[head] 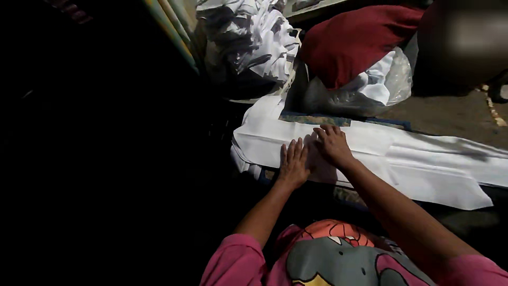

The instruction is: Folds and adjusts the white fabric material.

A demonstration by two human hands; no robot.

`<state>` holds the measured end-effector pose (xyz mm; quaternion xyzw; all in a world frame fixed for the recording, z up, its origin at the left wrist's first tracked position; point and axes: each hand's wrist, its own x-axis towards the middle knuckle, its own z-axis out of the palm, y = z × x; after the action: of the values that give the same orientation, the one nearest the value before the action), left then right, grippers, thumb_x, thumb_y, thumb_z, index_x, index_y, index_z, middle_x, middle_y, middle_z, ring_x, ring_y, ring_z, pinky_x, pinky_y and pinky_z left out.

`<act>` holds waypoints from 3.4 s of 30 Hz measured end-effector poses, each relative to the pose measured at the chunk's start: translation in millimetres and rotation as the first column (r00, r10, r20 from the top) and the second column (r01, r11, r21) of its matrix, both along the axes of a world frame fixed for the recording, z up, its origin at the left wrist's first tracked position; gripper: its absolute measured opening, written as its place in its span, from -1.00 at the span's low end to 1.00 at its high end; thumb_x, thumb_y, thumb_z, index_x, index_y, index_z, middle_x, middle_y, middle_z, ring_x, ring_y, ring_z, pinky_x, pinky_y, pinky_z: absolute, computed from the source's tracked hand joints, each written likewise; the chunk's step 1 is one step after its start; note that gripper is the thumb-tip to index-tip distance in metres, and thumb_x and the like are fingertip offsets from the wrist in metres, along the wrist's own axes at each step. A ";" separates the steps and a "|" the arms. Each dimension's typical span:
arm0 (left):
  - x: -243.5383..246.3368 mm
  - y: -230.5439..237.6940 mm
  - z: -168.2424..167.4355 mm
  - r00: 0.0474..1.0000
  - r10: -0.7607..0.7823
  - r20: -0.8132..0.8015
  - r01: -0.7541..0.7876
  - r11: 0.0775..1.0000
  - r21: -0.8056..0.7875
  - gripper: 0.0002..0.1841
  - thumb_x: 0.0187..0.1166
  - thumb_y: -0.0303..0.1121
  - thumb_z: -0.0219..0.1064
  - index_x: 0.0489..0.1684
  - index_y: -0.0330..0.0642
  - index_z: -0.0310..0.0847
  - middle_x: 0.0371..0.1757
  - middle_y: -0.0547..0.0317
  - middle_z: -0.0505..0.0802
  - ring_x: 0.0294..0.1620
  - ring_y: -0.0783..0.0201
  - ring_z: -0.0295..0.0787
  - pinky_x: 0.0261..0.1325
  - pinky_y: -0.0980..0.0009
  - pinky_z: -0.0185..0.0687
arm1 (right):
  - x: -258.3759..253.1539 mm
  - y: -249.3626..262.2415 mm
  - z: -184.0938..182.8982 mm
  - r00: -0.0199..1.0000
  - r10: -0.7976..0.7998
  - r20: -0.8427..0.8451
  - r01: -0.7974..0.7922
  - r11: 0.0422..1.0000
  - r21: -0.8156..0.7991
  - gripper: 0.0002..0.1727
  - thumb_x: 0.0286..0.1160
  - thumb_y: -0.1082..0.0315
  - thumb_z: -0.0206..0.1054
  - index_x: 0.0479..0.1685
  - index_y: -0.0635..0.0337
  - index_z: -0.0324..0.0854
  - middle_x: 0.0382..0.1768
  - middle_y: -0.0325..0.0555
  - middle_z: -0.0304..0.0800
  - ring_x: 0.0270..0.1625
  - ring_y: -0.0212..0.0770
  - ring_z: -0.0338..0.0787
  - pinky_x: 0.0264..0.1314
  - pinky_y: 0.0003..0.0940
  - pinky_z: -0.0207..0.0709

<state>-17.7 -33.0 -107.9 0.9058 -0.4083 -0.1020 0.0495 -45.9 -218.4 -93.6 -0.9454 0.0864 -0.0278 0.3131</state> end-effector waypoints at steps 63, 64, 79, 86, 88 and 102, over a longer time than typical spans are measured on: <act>152.7 127.7 93.2 0.653 0.719 -0.240 -0.749 0.659 -0.064 -0.60 0.64 -0.08 0.40 -0.05 -0.33 0.77 0.31 -0.28 0.70 0.50 -0.25 0.48 0.53 -0.31 0.25 | -3.6 90.8 -1.8 0.909 0.409 0.080 -0.405 0.912 -0.067 -0.75 0.65 0.28 0.24 0.02 0.21 0.77 -0.07 0.24 0.78 0.11 0.32 0.76 0.10 0.28 0.51; 152.3 127.9 93.9 0.656 0.720 -0.227 -0.747 0.662 -0.059 -0.60 0.64 -0.07 0.40 -0.04 -0.32 0.78 0.32 -0.27 0.70 0.51 -0.26 0.46 0.52 -0.34 0.24 | -3.7 90.8 -1.8 0.909 0.404 0.097 -0.400 0.914 -0.064 -0.75 0.63 0.28 0.25 0.00 0.20 0.77 -0.09 0.22 0.78 0.08 0.31 0.76 0.07 0.27 0.51; 152.6 138.8 84.0 0.670 0.721 -0.179 -0.743 0.653 -0.149 -0.59 0.65 -0.04 0.37 0.02 -0.28 0.79 0.33 -0.23 0.71 0.49 -0.22 0.50 0.52 -0.33 0.26 | -2.6 101.1 0.3 0.902 0.391 0.185 -0.382 0.921 -0.082 -0.78 0.64 0.34 0.25 -0.02 0.24 0.76 -0.14 0.22 0.78 0.03 0.30 0.78 0.04 0.24 0.53; 138.9 128.7 81.1 0.651 0.752 -0.107 -0.754 0.623 -0.210 -0.59 0.62 -0.17 0.42 0.23 -0.33 0.69 0.42 -0.36 0.63 0.54 -0.37 0.44 0.52 -0.42 0.22 | -4.8 99.2 4.9 0.903 0.418 0.100 -0.417 0.909 -0.028 -0.71 0.65 0.27 0.24 0.05 0.30 0.76 0.01 0.31 0.77 0.17 0.36 0.74 0.18 0.28 0.52; 122.5 111.6 82.1 0.731 0.682 0.024 -0.630 0.688 -0.360 -0.64 0.62 -0.36 0.36 0.30 -0.34 0.65 0.48 -0.36 0.59 0.53 -0.35 0.47 0.54 -0.29 0.32 | -5.6 99.9 1.7 0.918 0.339 0.207 -0.341 0.940 -0.023 -0.68 0.62 0.24 0.29 0.10 0.29 0.75 0.09 0.36 0.76 0.23 0.41 0.73 0.26 0.32 0.54; 62.6 56.1 -6.3 0.975 -0.040 0.219 0.104 0.952 -0.288 -0.61 0.73 -0.37 0.15 0.46 -0.18 0.67 0.61 -0.10 0.64 0.73 -0.18 0.39 0.76 -0.21 0.14 | 6.8 44.5 -19.9 0.997 0.045 0.055 -0.047 0.999 0.022 -0.55 0.76 0.20 0.16 0.52 0.18 0.58 0.52 0.26 0.57 0.62 0.34 0.46 0.62 0.39 0.21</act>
<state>44.9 23.1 -114.2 0.8780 -0.4548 0.0554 0.1383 -39.1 -174.0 -113.5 -0.9423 0.0564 -0.0451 0.3269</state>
